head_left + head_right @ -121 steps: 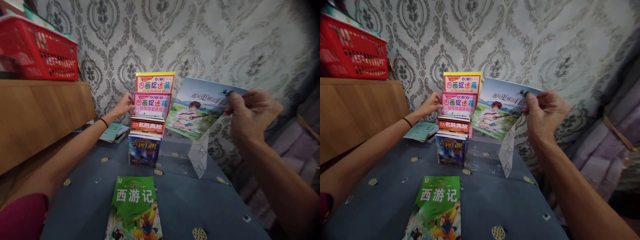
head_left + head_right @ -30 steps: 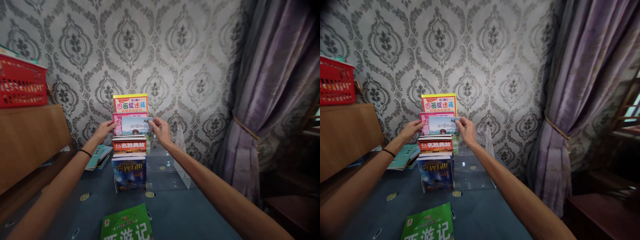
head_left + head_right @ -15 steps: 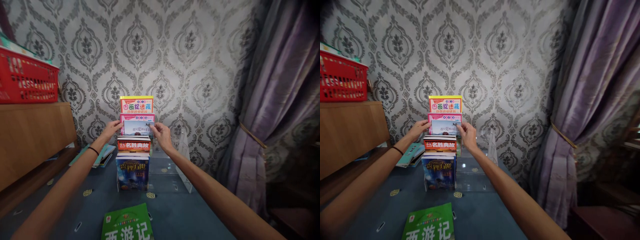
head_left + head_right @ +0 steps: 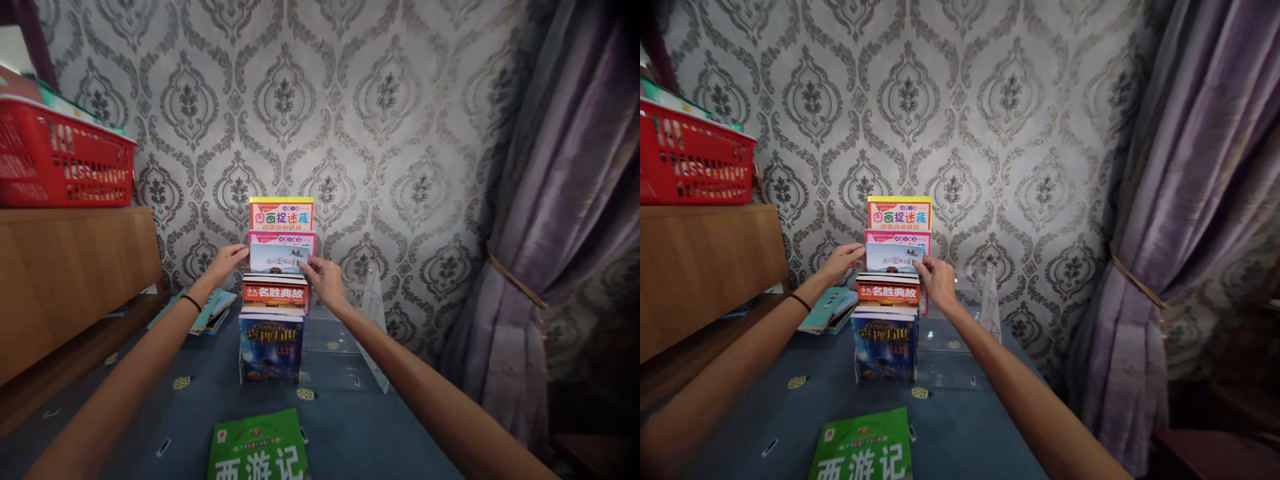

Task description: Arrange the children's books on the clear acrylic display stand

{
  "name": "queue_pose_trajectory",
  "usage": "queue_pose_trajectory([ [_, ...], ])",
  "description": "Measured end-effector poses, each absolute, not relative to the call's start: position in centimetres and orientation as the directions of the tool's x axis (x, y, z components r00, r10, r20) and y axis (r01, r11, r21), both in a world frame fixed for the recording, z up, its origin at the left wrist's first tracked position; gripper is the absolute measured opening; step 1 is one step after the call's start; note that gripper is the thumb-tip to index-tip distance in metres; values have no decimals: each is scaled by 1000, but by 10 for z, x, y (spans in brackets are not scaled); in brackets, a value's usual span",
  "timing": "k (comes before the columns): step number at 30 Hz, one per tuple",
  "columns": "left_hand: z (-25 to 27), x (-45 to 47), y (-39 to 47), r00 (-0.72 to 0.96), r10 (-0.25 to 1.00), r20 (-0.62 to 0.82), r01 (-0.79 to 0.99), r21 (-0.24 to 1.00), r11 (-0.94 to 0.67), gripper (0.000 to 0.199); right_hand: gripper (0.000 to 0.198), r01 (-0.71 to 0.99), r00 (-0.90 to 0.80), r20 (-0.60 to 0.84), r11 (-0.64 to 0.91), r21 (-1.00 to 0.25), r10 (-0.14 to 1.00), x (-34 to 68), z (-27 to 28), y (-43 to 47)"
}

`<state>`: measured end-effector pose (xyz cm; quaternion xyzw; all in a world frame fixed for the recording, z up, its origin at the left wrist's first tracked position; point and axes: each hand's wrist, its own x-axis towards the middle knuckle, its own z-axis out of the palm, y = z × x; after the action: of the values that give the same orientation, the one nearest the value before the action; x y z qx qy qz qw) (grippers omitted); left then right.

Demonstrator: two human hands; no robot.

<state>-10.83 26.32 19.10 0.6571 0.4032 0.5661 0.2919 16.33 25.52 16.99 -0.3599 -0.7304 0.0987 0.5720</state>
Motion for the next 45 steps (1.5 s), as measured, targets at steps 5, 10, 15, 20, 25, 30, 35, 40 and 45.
queue_pose_trajectory([
  [5, 190, -110, 263, 56, 855, 516, 201, 833, -516, 57, 51, 434, -100, 761, 717, -546, 641, 164, 170, 256],
  [10, 187, -111, 264, 55, 846, 530, 209, 822, -529, 58, 38, 454, -90, 745, 693, -560, 661, 166, 164, 261],
  [15, 186, -112, 262, 70, 838, 541, 188, 818, -544, 55, 29, 432, -13, 732, 664, -610, 681, 166, 155, 261],
  [20, 186, -112, 256, 73, 824, 561, 195, 803, -564, 55, 27, 474, 40, 738, 637, -608, 674, 165, 150, 261],
  [25, 186, -113, 253, 89, 827, 555, 159, 811, -562, 56, 28, 473, 51, 734, 631, -615, 678, 165, 147, 262],
  [30, 185, -112, 249, 96, 830, 549, 161, 815, -557, 58, 22, 492, 41, 736, 627, -603, 676, 166, 143, 261],
  [35, 185, -112, 251, 91, 827, 554, 220, 799, -560, 61, 22, 555, 26, 704, 575, -601, 710, 168, 139, 259],
  [40, 185, -113, 254, 74, 830, 553, 254, 794, -552, 63, 22, 580, -10, 663, 545, -606, 749, 170, 135, 259],
  [45, 185, -110, 256, 35, 834, 551, 245, 804, -541, 62, 20, 568, -40, 635, 540, -621, 772, 172, 128, 262],
])
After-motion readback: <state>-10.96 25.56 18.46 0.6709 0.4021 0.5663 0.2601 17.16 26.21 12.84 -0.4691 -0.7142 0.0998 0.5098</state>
